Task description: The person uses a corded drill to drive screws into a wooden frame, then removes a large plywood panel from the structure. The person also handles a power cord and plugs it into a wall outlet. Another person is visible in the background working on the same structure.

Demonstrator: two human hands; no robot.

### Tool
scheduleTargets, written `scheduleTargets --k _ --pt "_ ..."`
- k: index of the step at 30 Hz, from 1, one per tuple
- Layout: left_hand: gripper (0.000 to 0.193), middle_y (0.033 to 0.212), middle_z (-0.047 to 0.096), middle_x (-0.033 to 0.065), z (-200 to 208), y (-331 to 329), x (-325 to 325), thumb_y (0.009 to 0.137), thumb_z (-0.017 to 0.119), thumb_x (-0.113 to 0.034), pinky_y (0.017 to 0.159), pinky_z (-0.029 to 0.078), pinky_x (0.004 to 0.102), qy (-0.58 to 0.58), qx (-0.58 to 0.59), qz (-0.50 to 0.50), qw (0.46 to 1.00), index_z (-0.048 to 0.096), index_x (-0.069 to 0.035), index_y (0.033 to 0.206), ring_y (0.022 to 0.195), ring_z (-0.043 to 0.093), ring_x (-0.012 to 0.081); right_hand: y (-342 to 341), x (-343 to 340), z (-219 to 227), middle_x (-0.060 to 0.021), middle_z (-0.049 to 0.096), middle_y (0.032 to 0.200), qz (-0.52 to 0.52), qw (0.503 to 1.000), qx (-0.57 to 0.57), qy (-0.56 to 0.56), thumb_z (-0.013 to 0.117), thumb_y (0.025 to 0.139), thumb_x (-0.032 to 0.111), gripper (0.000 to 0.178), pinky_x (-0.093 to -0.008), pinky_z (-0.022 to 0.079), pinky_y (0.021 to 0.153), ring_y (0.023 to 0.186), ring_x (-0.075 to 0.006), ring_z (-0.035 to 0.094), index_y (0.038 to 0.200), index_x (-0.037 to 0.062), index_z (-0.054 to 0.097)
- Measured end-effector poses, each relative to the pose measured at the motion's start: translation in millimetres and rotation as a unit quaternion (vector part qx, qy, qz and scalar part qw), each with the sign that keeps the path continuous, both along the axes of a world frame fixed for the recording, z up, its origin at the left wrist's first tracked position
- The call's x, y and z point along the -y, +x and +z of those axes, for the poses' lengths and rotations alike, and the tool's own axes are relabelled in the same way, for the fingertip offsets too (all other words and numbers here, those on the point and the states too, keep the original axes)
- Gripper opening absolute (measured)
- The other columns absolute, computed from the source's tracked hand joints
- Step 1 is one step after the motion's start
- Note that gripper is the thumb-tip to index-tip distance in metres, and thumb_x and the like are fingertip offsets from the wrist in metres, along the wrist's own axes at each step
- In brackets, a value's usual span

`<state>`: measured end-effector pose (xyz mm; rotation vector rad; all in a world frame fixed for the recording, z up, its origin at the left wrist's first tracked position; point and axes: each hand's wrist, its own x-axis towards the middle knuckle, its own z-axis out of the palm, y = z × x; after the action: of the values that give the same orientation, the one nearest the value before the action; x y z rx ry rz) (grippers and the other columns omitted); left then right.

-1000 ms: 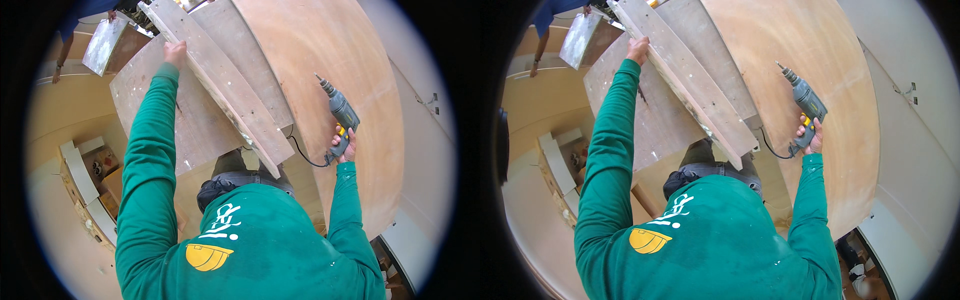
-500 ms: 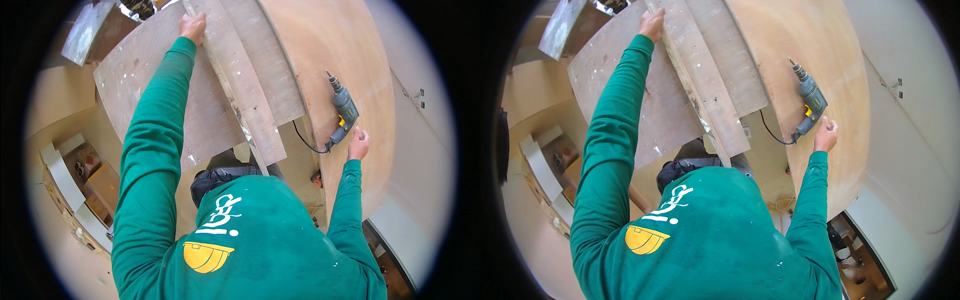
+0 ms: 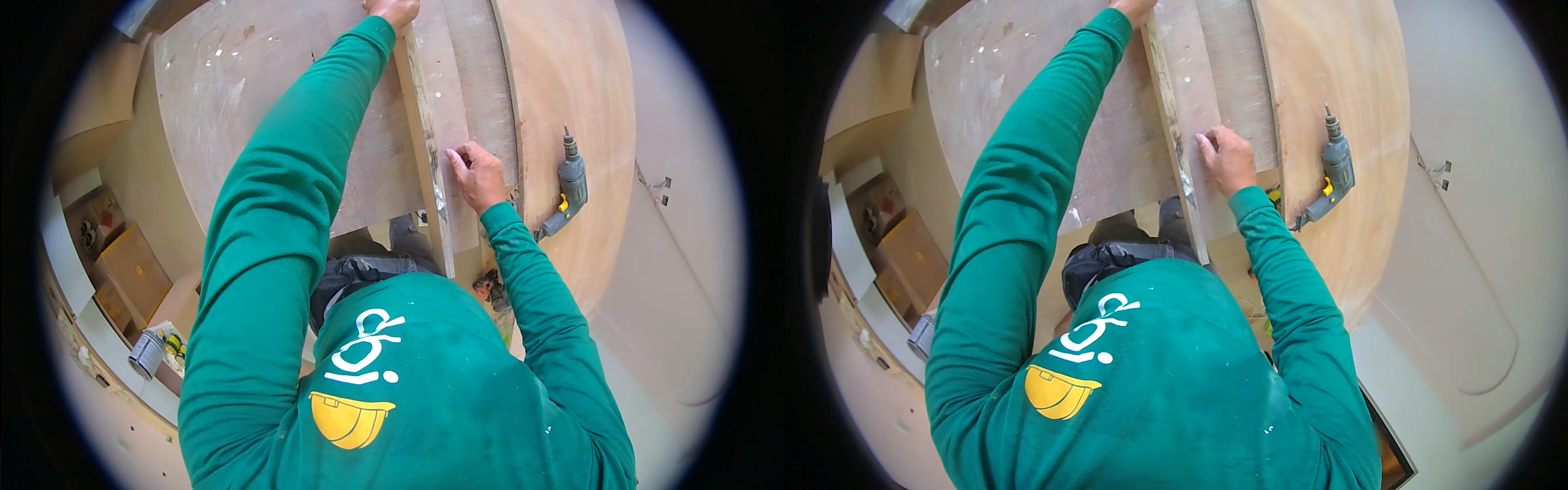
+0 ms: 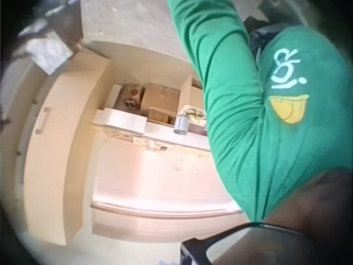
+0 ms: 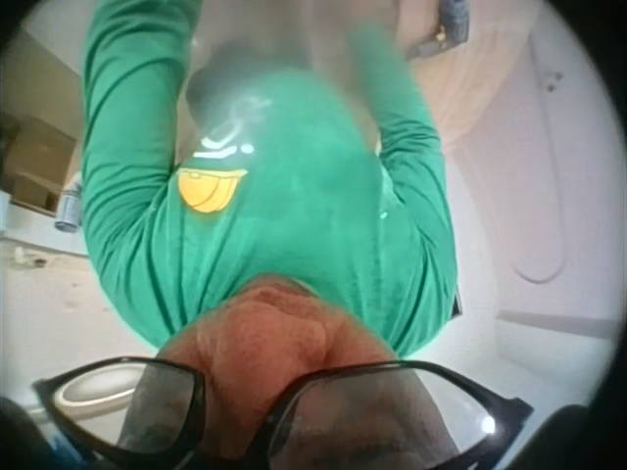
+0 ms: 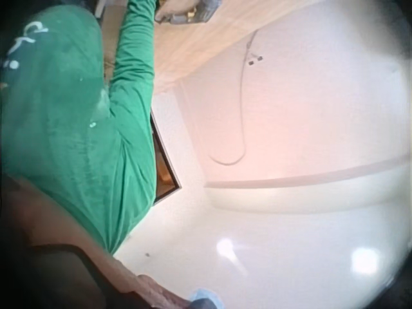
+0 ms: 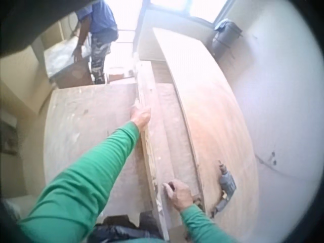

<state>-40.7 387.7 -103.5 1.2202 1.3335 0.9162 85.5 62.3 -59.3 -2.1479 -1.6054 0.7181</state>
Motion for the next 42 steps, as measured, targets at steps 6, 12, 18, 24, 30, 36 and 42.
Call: scheduleTargets --k 6,12,18,24,30,36,42 --pt "0.054 0.122 0.066 0.0257 -3.3 5.0 1.1 0.090 0.066 -0.029 0.091 0.056 0.0449 0.019 -0.014 -0.005 1.000 0.055 0.002 0.133 0.110 0.067 0.0391 0.0 2.9 3.7 -0.0167 0.072 0.083 -0.021 1.000 0.015 0.004 0.076 0.093 0.025 0.021 -0.0432 0.055 0.071 0.076 -0.0350 0.070 0.092 0.0041 0.070" --pt "0.045 0.118 0.068 0.0231 -9.2 12.1 -5.5 0.092 0.063 -0.027 0.088 0.056 0.0440 0.030 -0.036 -0.008 0.999 0.059 -0.001 0.129 0.107 0.068 0.0371 1.7 4.3 3.6 -0.0168 0.071 0.081 0.003 1.000 0.011 0.014 0.076 0.093 0.022 0.021 -0.0425 0.054 0.070 0.075 -0.0330 0.070 0.091 0.0032 0.067" --pt "0.036 0.114 0.070 0.0204 -19.1 12.0 -10.1 0.094 0.060 -0.024 0.085 0.057 0.0430 0.044 -0.069 -0.002 0.997 0.062 -0.004 0.125 0.104 0.069 0.0350 15.3 -1.1 9.4 -0.0178 0.072 0.095 -0.008 1.000 -0.001 0.004 0.074 0.095 0.023 0.023 -0.0416 0.054 0.073 0.082 -0.0310 0.070 0.093 0.0022 0.066" --pt "0.029 0.110 0.073 0.0177 -24.2 21.2 -19.0 0.097 0.058 -0.022 0.083 0.058 0.0421 0.072 -0.135 -0.015 0.988 0.066 -0.008 0.121 0.101 0.071 0.0329 15.3 26.6 -15.6 -0.0198 0.070 0.109 -0.101 0.993 -0.038 0.050 0.071 0.098 0.023 0.025 -0.0411 0.053 0.082 0.091 -0.0315 0.068 0.093 0.0004 0.064" --pt "0.025 0.106 0.075 0.0150 -33.9 28.4 -32.5 0.099 0.055 -0.019 0.080 0.059 0.0412 0.114 -0.314 -0.105 0.937 0.070 -0.011 0.117 0.097 0.072 0.0308 18.4 28.1 -15.3 -0.0203 0.069 0.113 -0.088 0.995 -0.026 0.036 0.069 0.099 0.023 0.025 -0.0404 0.053 0.084 0.096 -0.0304 0.068 0.091 0.0001 0.064" --pt "0.019 0.095 0.077 0.0129 -63.6 49.9 -21.2 0.094 0.060 -0.015 0.075 0.059 0.0439 0.097 -0.118 0.146 0.977 0.077 -0.011 0.101 0.093 0.074 0.0304 13.2 30.6 -6.8 -0.0228 0.067 0.117 -0.089 0.995 -0.025 0.036 0.069 0.098 0.022 0.023 -0.0398 0.053 0.086 0.099 -0.0325 0.067 0.091 0.0006 0.064" --pt "0.016 0.091 0.077 0.0126 -117.4 39.8 -60.3 0.084 0.065 -0.013 0.071 0.059 0.0493 0.280 -0.463 -0.169 0.823 0.080 -0.009 0.087 0.089 0.075 0.0334 17.8 33.0 -13.0 -0.0231 0.067 0.120 -0.072 0.995 -0.042 0.045 0.070 0.098 0.020 0.021 -0.0398 0.054 0.087 0.103 -0.0336 0.067 0.092 0.0009 0.064"
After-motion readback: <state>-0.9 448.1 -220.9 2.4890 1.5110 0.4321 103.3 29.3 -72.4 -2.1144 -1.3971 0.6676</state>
